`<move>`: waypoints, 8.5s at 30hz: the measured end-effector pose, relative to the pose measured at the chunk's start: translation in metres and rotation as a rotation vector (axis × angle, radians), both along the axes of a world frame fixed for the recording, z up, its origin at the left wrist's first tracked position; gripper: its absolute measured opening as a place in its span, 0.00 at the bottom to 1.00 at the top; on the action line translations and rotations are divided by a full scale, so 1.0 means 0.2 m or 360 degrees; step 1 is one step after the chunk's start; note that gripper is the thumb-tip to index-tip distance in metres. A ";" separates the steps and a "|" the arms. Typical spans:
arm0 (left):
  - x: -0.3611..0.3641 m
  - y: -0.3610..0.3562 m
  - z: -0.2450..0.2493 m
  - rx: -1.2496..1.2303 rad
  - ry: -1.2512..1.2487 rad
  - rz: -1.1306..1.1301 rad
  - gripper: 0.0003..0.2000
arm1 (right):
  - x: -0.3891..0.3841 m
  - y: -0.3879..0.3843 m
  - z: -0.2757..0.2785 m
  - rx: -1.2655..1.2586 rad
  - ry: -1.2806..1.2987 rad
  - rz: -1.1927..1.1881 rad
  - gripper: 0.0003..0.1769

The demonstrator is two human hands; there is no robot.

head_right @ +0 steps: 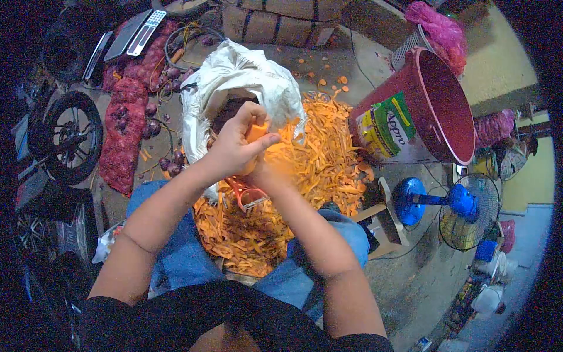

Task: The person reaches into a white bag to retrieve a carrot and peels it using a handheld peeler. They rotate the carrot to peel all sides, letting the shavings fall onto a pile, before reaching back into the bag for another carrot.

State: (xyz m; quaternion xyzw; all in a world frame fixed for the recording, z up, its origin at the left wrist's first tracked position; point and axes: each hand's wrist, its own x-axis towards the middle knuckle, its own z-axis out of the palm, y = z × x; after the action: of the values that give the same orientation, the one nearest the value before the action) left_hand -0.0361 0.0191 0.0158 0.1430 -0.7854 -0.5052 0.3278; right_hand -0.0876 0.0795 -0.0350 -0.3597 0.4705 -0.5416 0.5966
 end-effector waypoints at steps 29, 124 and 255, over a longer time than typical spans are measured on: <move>0.10 -0.15 0.05 -0.0403 -0.1068 -0.0199 0.17 | -0.33 -0.01 0.12 0.0247 0.0312 -0.0819 0.06; -0.11 -1.11 -2.13 -0.0364 -0.1060 0.0926 0.19 | -0.81 -0.02 -0.04 0.0330 0.0656 -0.1371 0.09; -0.05 0.26 -0.07 0.2343 -0.0128 -0.0025 0.23 | -0.19 0.16 0.30 -0.0327 0.0851 -0.1592 0.11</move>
State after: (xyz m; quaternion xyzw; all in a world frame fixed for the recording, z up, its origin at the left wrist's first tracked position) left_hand -0.0454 0.0715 0.0019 0.3388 -0.2553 -0.8983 0.1143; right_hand -0.1253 0.1119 0.0243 -0.2739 0.6628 -0.6910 0.0903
